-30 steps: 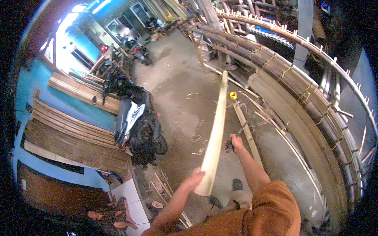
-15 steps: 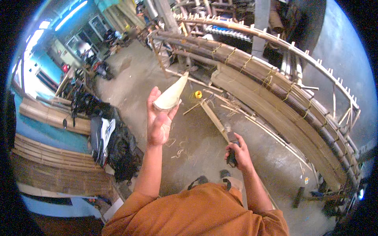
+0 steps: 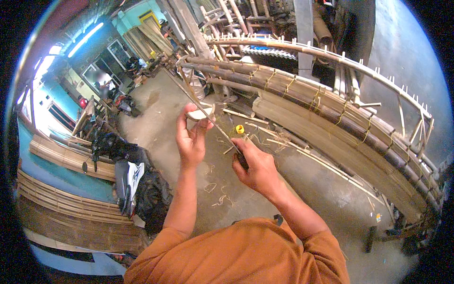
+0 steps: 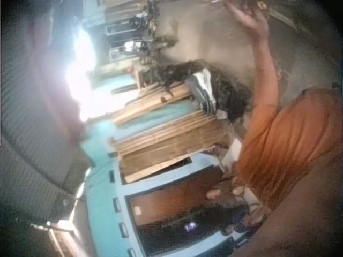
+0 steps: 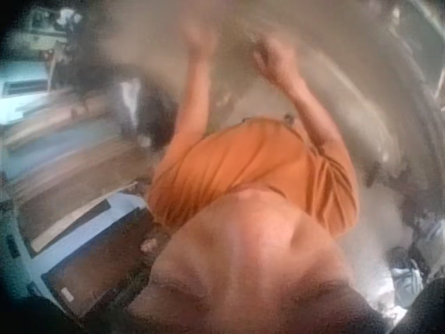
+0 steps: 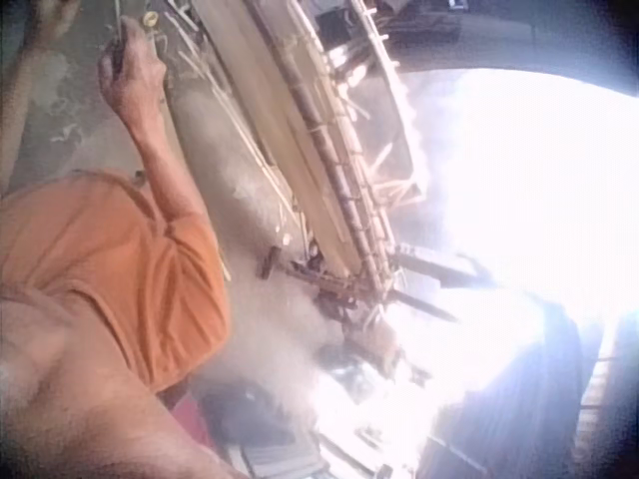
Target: The person uses a machete to split a long bamboo pole into thin strips. They repeatedly strike the bamboo against a wooden block to separate the sections, then gather the resulting strips and place them on a rack.
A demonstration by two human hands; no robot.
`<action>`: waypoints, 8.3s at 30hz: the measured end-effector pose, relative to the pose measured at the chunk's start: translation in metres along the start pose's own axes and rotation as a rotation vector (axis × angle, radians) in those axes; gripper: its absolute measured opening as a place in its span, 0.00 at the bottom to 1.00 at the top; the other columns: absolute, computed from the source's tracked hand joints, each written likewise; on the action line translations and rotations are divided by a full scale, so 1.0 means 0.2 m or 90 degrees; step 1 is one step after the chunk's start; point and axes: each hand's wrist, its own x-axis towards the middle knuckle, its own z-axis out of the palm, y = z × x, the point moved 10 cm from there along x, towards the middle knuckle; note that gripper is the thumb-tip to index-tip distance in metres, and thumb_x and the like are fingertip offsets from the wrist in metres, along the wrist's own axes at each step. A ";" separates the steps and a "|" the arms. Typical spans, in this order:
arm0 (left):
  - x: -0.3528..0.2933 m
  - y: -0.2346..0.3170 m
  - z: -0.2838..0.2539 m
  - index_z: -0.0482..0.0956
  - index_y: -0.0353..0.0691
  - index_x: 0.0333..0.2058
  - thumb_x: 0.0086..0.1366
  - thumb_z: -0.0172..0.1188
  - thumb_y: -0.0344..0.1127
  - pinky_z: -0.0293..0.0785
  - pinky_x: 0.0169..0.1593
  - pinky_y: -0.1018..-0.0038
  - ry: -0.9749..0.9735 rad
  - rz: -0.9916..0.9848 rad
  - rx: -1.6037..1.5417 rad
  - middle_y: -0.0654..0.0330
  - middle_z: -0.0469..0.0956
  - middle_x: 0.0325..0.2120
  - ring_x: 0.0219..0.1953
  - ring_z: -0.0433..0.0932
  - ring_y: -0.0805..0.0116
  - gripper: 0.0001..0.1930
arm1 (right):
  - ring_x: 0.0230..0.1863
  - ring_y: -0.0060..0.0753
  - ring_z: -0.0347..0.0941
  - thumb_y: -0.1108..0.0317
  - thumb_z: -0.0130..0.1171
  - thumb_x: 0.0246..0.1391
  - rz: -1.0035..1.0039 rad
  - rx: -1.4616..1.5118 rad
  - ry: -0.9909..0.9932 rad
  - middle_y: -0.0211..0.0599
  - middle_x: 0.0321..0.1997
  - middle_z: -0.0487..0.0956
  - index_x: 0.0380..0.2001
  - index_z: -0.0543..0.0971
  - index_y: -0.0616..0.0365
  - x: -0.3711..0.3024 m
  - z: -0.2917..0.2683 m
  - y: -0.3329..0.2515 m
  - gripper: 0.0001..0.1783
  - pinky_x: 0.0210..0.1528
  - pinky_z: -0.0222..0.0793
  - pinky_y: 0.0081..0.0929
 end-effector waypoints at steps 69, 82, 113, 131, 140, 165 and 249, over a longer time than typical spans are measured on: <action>0.73 0.02 0.60 0.70 0.36 0.30 0.69 0.57 0.40 0.66 0.41 0.68 -0.179 0.336 0.371 0.56 0.65 0.30 0.34 0.67 0.63 0.14 | 0.28 0.49 0.78 0.67 0.61 0.49 0.070 -0.051 -0.147 0.49 0.27 0.79 0.43 0.73 0.58 0.59 -0.03 0.83 0.17 0.32 0.73 0.40; 1.05 -0.07 0.83 0.67 0.36 0.26 0.71 0.56 0.42 0.62 0.36 0.70 -0.207 0.364 0.353 0.58 0.63 0.26 0.29 0.63 0.65 0.18 | 0.33 0.44 0.79 0.64 0.55 0.51 0.342 0.138 -0.172 0.49 0.28 0.80 0.38 0.78 0.60 0.75 0.11 1.28 0.14 0.42 0.73 0.40; 0.76 -0.40 1.26 0.74 0.33 0.43 0.67 0.62 0.34 0.73 0.44 0.75 -0.483 0.131 0.311 0.59 0.79 0.33 0.37 0.77 0.72 0.12 | 0.49 0.54 0.78 0.63 0.56 0.61 0.253 0.230 0.099 0.57 0.47 0.79 0.59 0.67 0.59 -0.01 -0.89 0.71 0.25 0.52 0.71 0.40; 0.65 -0.52 1.43 0.79 0.29 0.44 0.69 0.56 0.26 0.73 0.44 0.80 -0.618 -0.024 0.218 0.63 0.81 0.35 0.38 0.77 0.79 0.08 | 0.42 0.64 0.77 0.67 0.56 0.58 0.173 0.125 0.307 0.66 0.41 0.77 0.57 0.65 0.69 0.04 -0.62 0.74 0.26 0.44 0.72 0.48; 0.64 -0.57 1.53 0.78 0.30 0.44 0.69 0.56 0.26 0.73 0.45 0.81 -0.653 -0.031 0.210 0.63 0.80 0.35 0.38 0.77 0.79 0.08 | 0.35 0.64 0.78 0.68 0.56 0.58 0.244 0.133 0.351 0.62 0.31 0.78 0.56 0.65 0.66 0.03 -0.61 0.78 0.25 0.38 0.72 0.48; 0.54 0.14 2.45 0.79 0.37 0.46 0.74 0.39 0.44 0.65 0.60 0.56 -0.722 0.625 0.363 0.49 0.80 0.44 0.49 0.78 0.49 0.21 | 0.31 0.44 0.78 0.65 0.56 0.56 0.375 0.144 0.421 0.51 0.27 0.79 0.51 0.75 0.58 -0.16 -0.77 1.01 0.20 0.39 0.72 0.37; -1.34 -1.09 1.77 0.79 0.39 0.47 0.66 0.57 0.38 0.73 0.45 0.57 -0.937 0.022 -0.148 0.50 0.77 0.35 0.39 0.77 0.50 0.14 | 0.16 0.22 0.67 0.47 0.53 0.64 1.058 0.374 0.667 0.27 0.18 0.70 0.36 0.74 0.54 -2.15 -0.65 1.29 0.19 0.18 0.66 0.23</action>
